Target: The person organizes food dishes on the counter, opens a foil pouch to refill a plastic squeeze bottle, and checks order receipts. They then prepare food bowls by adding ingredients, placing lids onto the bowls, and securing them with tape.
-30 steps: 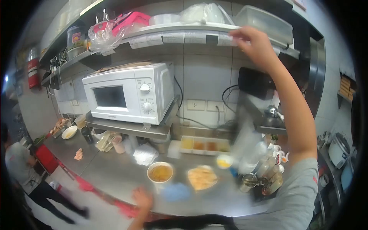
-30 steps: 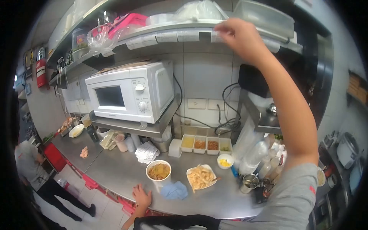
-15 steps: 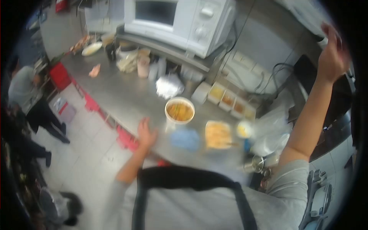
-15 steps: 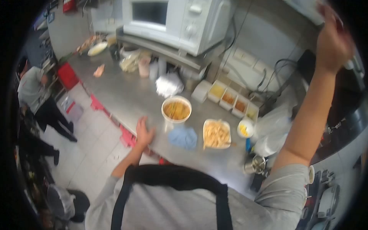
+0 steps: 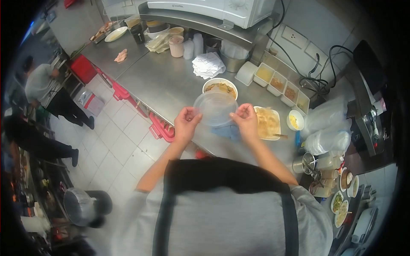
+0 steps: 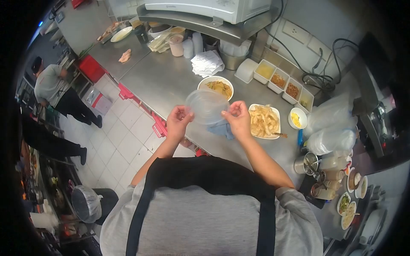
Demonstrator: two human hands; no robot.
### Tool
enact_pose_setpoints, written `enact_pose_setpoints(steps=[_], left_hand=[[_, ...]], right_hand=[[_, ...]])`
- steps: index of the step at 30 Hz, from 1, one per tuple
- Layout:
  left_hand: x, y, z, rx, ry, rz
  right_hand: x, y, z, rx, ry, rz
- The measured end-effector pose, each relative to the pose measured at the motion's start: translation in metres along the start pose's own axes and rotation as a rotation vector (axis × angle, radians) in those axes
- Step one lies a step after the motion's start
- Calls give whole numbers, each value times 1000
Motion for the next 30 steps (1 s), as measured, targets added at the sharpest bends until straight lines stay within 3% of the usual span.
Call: enact_pose_setpoints(steps=[4, 10, 13, 16, 19, 22, 25, 28, 30], left_hand=[[-14, 3, 2, 29, -65, 159], [13, 30, 62, -3, 146, 740], [-1, 40, 87, 41, 329, 871], [-7, 46, 102, 53, 336, 997], [3, 50, 110, -138, 83, 1095], [10, 52, 110, -214, 145, 1192], [-12, 52, 125, -294, 545, 1301], [-22, 54, 133, -383, 437, 1225], [-23, 54, 138, -382, 473, 1190]], right_hand=[[6, -6, -1, 14, 89, -261], [18, -14, 64, 186, -126, -533], [18, -14, 88, 224, -120, -790], [17, -12, 104, 249, -14, -808], [21, -9, 111, 191, -42, -965], [14, 1, 105, 105, -30, -1129], [13, 8, 104, -23, -136, -1241], [13, 9, 111, -68, -101, -1262], [7, 11, 113, -92, -57, -1264]])
Point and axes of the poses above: each hand's wrist, its own z-axis towards the middle knuckle, its own y-axis out of the palm, x = y × z, the point moved 2 cm from there along z, towards the middle knuckle, and after that the axes turned 3 degrees about y, right-handed, at the moved point
